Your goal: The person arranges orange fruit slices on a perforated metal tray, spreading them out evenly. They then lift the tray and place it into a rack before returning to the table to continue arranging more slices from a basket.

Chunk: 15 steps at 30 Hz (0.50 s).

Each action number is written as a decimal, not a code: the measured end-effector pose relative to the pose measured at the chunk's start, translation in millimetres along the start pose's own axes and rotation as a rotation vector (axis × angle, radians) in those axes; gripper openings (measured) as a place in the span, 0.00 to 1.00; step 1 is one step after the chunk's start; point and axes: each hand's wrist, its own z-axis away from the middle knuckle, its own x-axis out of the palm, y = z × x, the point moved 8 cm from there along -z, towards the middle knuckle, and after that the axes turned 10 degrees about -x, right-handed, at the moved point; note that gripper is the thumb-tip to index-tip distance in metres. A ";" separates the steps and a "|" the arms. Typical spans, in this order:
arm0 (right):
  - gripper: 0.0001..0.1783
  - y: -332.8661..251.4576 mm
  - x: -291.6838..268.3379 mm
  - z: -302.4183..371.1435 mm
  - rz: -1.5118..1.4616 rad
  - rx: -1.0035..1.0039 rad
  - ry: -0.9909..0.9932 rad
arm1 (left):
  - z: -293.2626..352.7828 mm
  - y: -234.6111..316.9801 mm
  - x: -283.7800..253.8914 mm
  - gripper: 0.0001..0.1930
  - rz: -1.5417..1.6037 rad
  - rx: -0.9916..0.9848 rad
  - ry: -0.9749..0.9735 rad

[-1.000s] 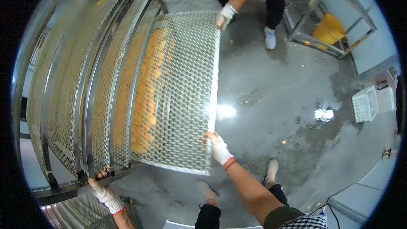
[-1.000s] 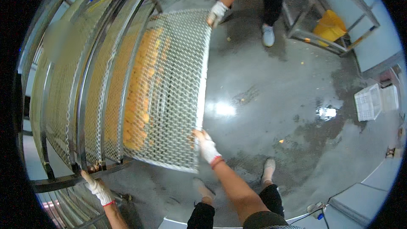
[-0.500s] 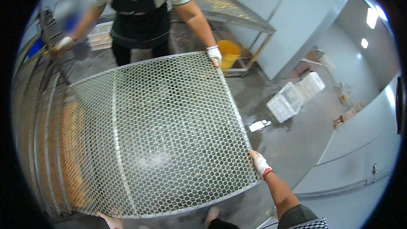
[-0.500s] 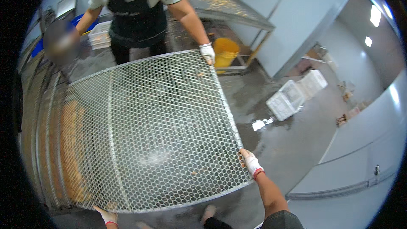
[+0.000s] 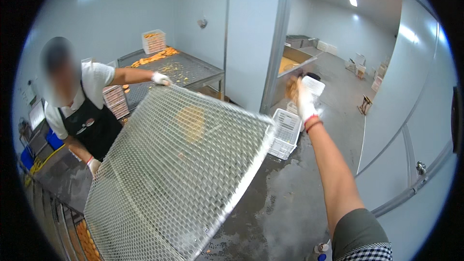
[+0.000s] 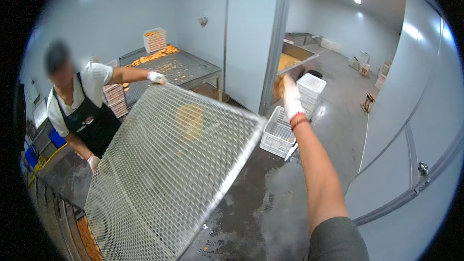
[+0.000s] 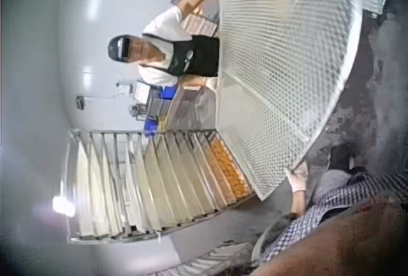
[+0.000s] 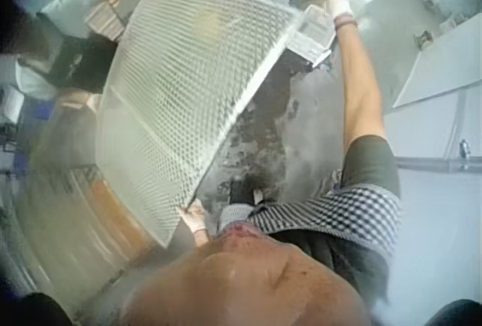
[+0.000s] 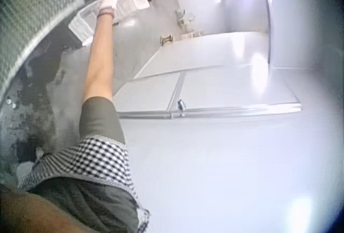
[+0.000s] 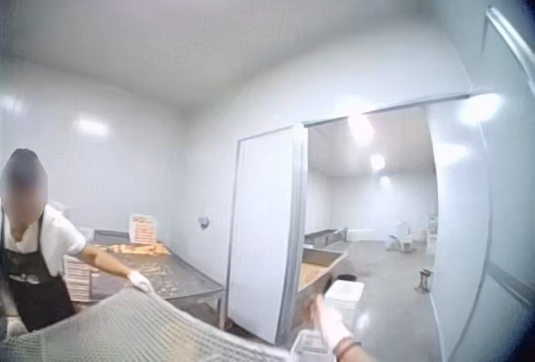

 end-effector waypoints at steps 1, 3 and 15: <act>0.25 2.1 11.1 -0.8 -0.069 -0.047 0.056 | 14.6 -9.0 -20.6 0.31 0.017 0.009 -0.108; 0.28 -21.1 38.2 0.0 -0.250 0.036 0.037 | 59.2 12.6 109.0 0.32 0.226 -0.044 -0.536; 0.28 23.8 -304.1 -21.1 0.006 0.521 0.301 | -69.0 -61.7 429.6 0.33 -0.028 0.311 -0.255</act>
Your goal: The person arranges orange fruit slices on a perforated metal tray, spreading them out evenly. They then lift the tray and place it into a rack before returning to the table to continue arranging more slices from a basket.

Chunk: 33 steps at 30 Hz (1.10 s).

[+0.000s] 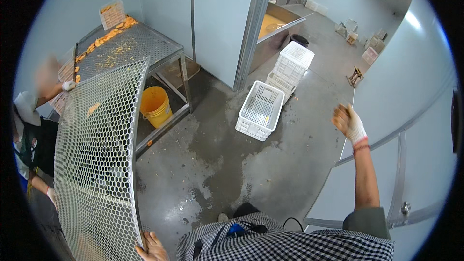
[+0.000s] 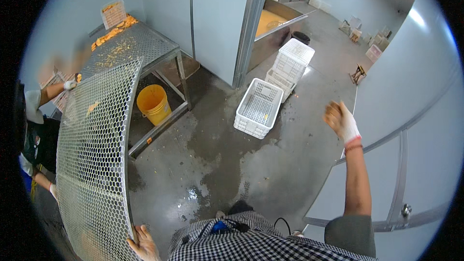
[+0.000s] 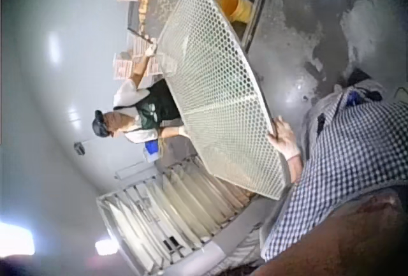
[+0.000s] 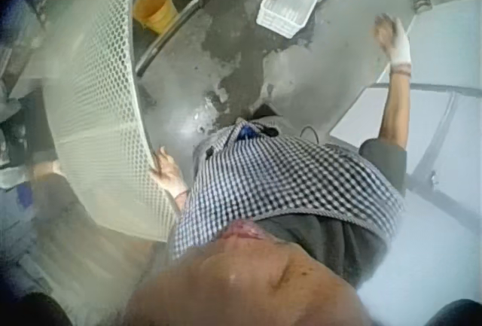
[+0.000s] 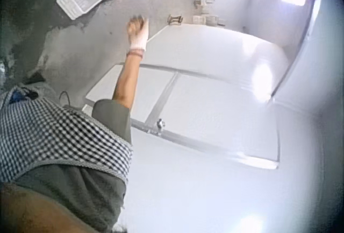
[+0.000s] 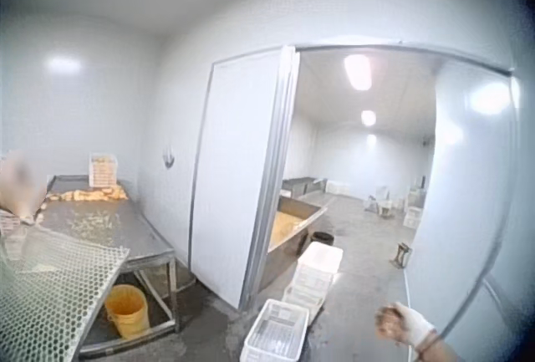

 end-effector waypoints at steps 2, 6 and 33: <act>0.24 17.7 -72.7 -33.1 -0.049 0.027 -0.071 | -69.0 -22.5 -68.0 0.36 0.198 0.016 0.013; 0.19 57.6 -99.4 -60.0 -0.083 -0.049 0.081 | -114.3 -62.4 -10.6 0.29 0.266 0.086 -0.012; 0.29 259.2 945.2 -436.4 0.593 -0.901 -1.740 | -643.4 -185.0 347.9 0.26 0.584 0.190 0.369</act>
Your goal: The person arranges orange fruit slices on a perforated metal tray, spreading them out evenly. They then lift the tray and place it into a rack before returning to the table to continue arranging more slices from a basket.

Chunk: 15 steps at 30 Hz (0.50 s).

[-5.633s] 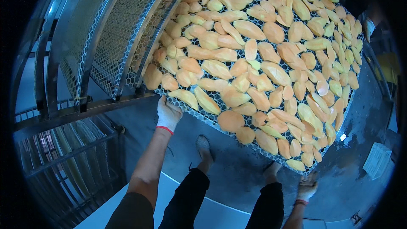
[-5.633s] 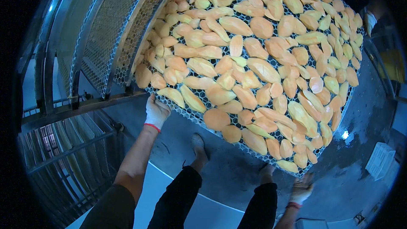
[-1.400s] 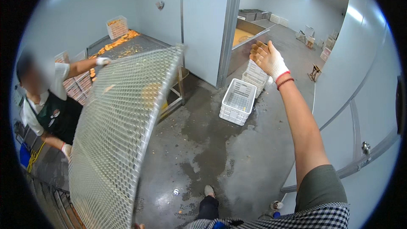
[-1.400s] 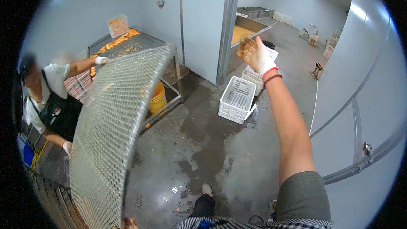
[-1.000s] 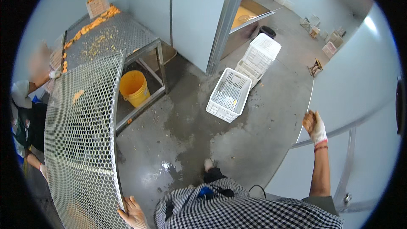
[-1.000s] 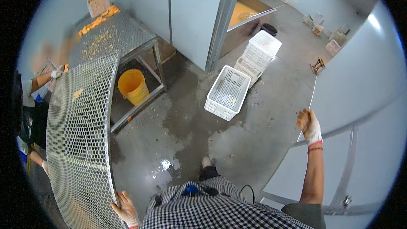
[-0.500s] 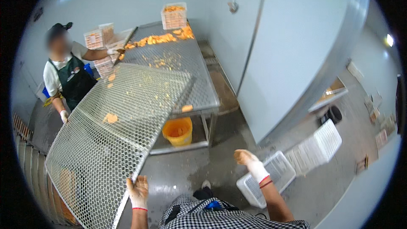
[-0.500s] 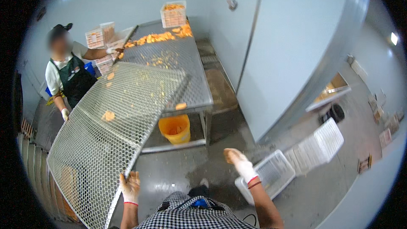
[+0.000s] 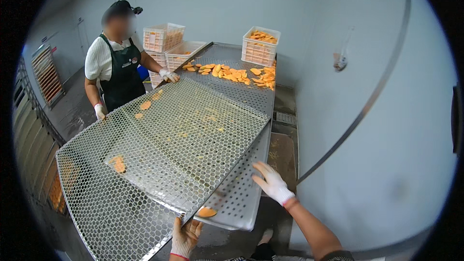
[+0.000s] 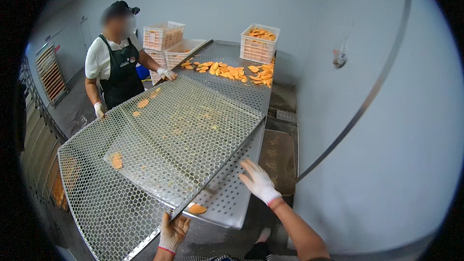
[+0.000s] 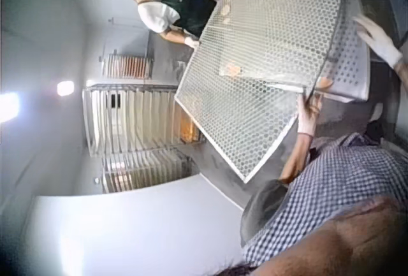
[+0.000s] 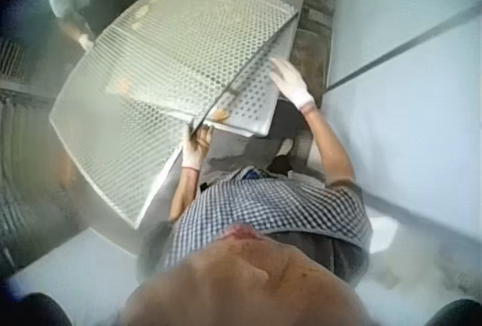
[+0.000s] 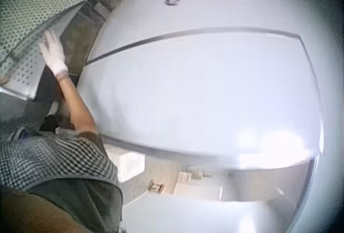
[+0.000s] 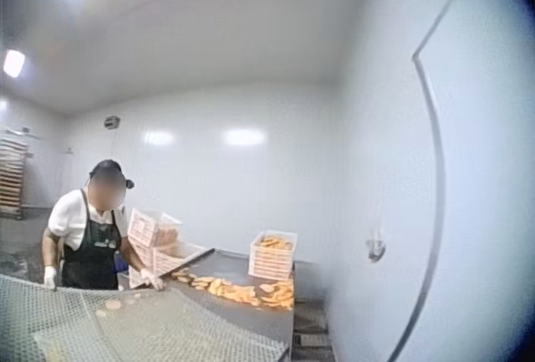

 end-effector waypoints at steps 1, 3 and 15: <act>0.30 20.5 -2.5 -41.3 0.072 -0.067 -0.019 | -15.0 -10.6 2.3 0.29 -0.027 -0.001 0.093; 0.33 76.9 16.9 -94.1 0.202 -0.069 -0.046 | -22.8 -32.4 19.0 0.38 -0.120 0.016 0.111; 0.38 245.2 62.8 -163.2 0.363 -0.170 -0.443 | -63.0 -156.0 190.0 0.24 -1.056 0.275 0.309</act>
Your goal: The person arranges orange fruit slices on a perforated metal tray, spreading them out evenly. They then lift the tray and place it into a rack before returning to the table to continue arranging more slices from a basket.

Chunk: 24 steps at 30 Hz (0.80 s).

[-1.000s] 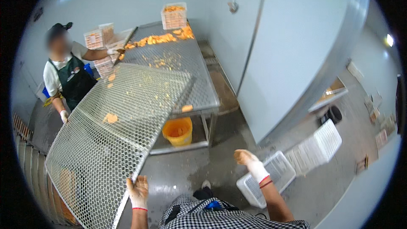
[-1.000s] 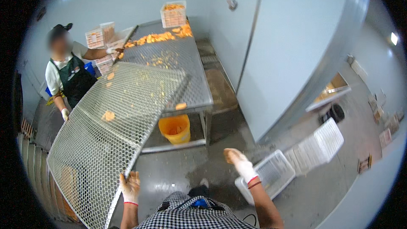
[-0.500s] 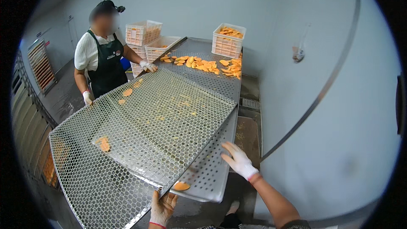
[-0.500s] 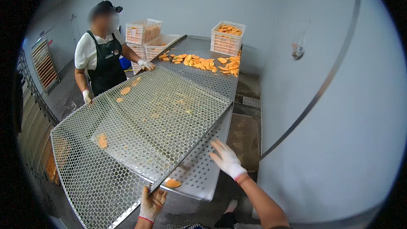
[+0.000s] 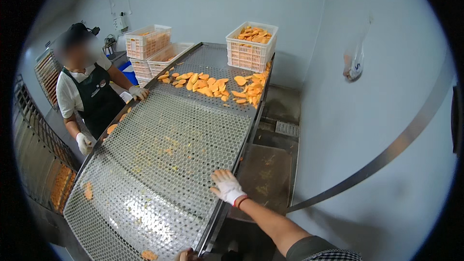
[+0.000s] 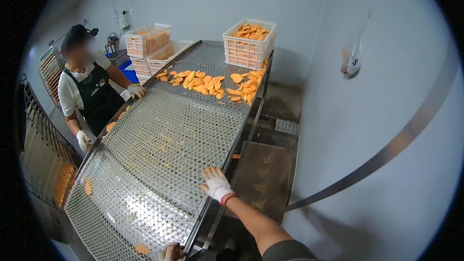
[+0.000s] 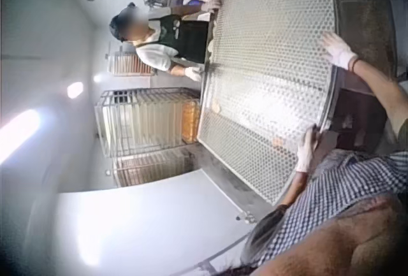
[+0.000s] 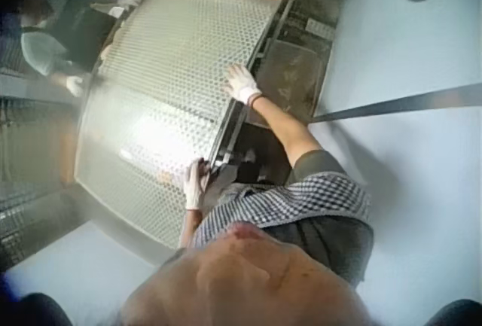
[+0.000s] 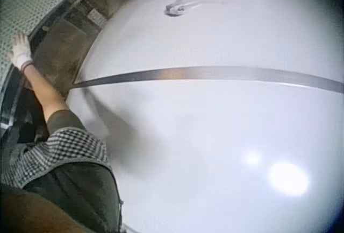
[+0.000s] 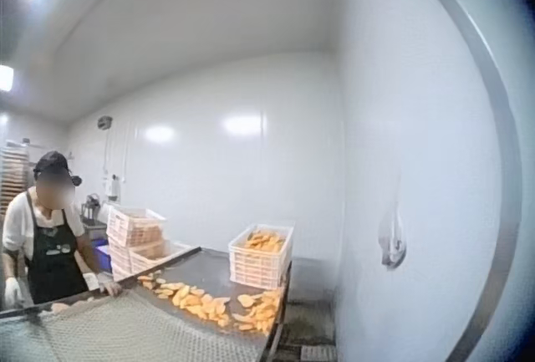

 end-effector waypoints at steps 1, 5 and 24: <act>0.38 5.6 3.5 1.5 0.039 0.008 -0.021 | -13.4 28.1 19.2 0.20 0.022 -0.147 0.031; 0.35 20.3 1.7 0.1 -0.015 -0.095 -0.073 | -88.9 101.6 103.0 0.20 -0.853 0.876 0.244; 0.29 376.5 -177.7 -81.7 -0.531 -0.313 0.168 | -404.1 198.6 296.6 0.37 -1.315 0.312 0.529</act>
